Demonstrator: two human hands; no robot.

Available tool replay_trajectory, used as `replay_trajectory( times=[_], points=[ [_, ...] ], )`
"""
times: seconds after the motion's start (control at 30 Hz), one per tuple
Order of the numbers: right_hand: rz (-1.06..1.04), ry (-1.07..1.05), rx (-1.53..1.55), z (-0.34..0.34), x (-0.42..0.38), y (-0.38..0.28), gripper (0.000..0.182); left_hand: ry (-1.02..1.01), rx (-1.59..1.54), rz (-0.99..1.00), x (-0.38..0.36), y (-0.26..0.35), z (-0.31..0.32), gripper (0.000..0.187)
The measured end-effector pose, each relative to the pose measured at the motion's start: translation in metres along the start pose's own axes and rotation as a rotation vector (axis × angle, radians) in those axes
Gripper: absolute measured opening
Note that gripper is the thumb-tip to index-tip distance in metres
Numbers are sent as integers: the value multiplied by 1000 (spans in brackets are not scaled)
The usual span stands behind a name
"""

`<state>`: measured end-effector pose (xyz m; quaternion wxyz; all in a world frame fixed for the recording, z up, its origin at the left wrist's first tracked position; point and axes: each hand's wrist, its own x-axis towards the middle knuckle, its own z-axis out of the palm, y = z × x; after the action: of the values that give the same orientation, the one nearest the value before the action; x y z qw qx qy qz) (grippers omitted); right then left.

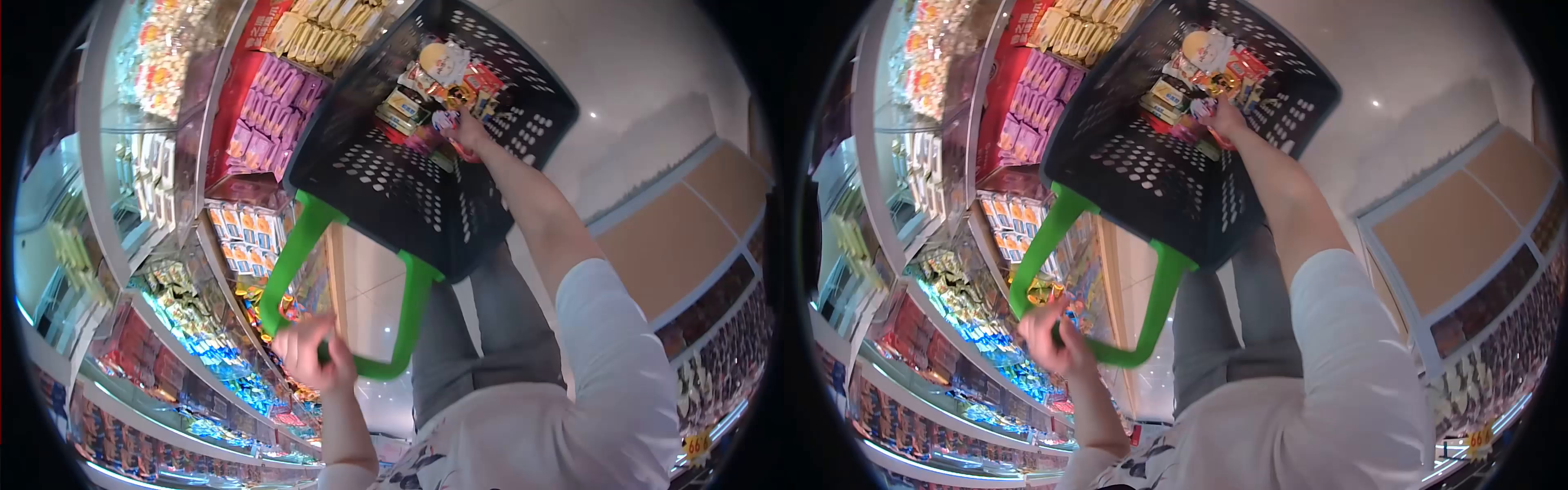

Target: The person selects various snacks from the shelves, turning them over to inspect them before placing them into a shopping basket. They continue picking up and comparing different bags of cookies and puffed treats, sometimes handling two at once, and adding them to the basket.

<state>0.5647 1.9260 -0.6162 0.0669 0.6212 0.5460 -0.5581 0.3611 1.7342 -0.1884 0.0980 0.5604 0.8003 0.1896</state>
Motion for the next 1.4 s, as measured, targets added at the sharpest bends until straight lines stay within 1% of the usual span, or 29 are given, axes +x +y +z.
replay_trajectory(
  times=[0.07, 0.1, 0.17, 0.23, 0.27, 0.37, 0.4, 0.47, 0.57, 0.6, 0.7, 0.73, 0.77, 0.83, 0.87, 0.97, 1.0, 1.1, 1.13, 1.17, 1.23, 1.3, 1.37, 1.4],
  points=[
    [76, 25, -154, 36, 34, 20, 82, -2, 1, -18, -1, -1, -1, 27],
    [117, 31, -232, 56, 44, 33, 81, 49, -26, -7, -3, -2, 3, 28],
    [95, 36, -282, 91, 60, 54, 74, 54, -11, -18, -3, -2, 6, 31],
    [90, 58, -308, 115, 67, 62, 70, 71, -14, -7, 0, 0, 9, 29],
    [61, 94, -305, 125, 66, 65, 55, 66, 9, 2, -2, -2, 11, 28],
    [-29, 220, -315, 141, 69, 79, 52, 42, 45, 13, -7, -2, 10, 27],
    [-22, 217, -305, 141, 70, 79, 51, 42, 47, 6, -5, -2, 11, 27],
    [-12, 222, -288, 135, 71, 78, 50, 37, 56, 4, -5, -1, 10, 25],
    [-355, 443, -275, 106, 72, 69, 54, 41, 47, -2, -6, -2, 8, 23],
    [-223, 315, -139, 81, 69, 45, 60, 57, 38, 13, -4, -2, 11, 21],
    [-281, 367, -183, 29, 85, 25, 64, 2, 49, -3, -3, -1, 5, 21],
    [-321, 452, -167, 12, 92, 22, 65, -13, 45, -6, -4, -1, 4, 21],
    [-176, 423, -151, -4, 97, 20, 65, -13, 47, -6, -3, 0, 4, 21],
    [-138, 507, -178, -32, 109, 26, 67, -19, 58, -9, -1, 2, 4, 21],
    [-68, 462, -271, -44, 114, 30, 59, -16, 45, -5, -2, 2, 3, 21],
    [-55, 454, -591, -67, 112, 22, 60, 7, 23, -2, -4, -1, 6, 20],
    [-24, 426, -683, -64, 119, 26, 62, 17, 20, -5, -3, 0, 7, 20],
    [-169, 651, -765, -46, 106, 43, 59, 15, 25, -20, -3, 3, 8, 19],
    [-262, 815, -696, -33, 101, 48, 56, 16, 35, -25, -2, 5, 7, 18],
    [-195, 741, -635, -21, 91, 52, 56, -40, 64, 5, 3, 3, 2, 22],
    [-70, 608, -514, -6, 54, 45, 57, -14, -23, 5, 2, 2, 5, 16],
    [204, 314, -227, -5, 7, 18, 61, -31, 13, 4, 7, 7, 4, 13],
    [250, 298, -104, 15, -23, 24, 65, -53, 106, 25, 13, 13, 3, 12],
    [163, 273, -17, 15, -41, 21, 64, -68, 84, 40, 17, 15, 2, 11]
  ],
)
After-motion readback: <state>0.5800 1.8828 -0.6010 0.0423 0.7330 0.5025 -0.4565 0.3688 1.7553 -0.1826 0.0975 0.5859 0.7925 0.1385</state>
